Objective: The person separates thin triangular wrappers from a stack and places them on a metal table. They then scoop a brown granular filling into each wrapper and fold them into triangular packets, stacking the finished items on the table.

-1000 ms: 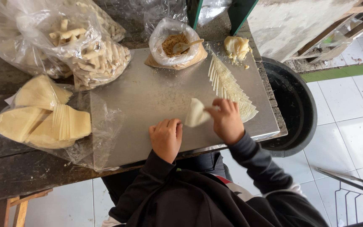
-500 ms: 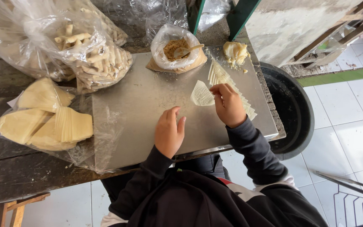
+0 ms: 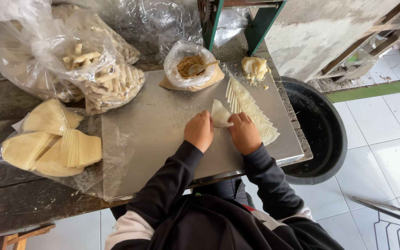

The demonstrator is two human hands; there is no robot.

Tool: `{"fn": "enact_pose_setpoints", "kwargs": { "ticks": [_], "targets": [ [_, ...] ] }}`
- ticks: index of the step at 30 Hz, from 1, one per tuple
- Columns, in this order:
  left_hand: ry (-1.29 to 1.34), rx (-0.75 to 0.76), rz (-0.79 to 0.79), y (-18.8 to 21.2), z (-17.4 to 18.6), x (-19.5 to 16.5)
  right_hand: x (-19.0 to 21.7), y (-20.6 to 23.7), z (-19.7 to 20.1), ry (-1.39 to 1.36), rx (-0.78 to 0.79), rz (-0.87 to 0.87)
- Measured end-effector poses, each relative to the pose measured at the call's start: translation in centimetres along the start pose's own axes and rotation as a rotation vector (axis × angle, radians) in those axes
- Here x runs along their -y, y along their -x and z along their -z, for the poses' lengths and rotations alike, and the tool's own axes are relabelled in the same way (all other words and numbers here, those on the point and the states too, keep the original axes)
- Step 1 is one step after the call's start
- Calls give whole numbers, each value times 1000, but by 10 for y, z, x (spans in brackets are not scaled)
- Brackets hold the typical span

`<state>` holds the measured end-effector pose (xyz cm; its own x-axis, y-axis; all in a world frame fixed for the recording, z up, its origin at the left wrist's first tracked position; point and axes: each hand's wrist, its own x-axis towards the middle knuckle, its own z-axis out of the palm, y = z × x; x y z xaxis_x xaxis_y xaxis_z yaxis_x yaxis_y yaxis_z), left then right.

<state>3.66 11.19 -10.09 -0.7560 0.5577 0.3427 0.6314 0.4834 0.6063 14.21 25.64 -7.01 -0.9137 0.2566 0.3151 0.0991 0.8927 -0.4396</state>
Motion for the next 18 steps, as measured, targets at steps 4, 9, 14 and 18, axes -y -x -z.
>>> {"fn": "enact_pose_setpoints", "kwargs": {
  "ticks": [4,9,14,18],
  "targets": [
    [481,61,137,13,24,-1,11,2,15,-65,13,99],
    [889,96,236,16,62,-5,46,11,11,-345,80,51],
    [1161,49,353,17,70,-13,74,20,-5,-459,-91,14],
    [1183,31,381,9,71,-10,74,11,-3,-631,-98,73]
  ]
}}
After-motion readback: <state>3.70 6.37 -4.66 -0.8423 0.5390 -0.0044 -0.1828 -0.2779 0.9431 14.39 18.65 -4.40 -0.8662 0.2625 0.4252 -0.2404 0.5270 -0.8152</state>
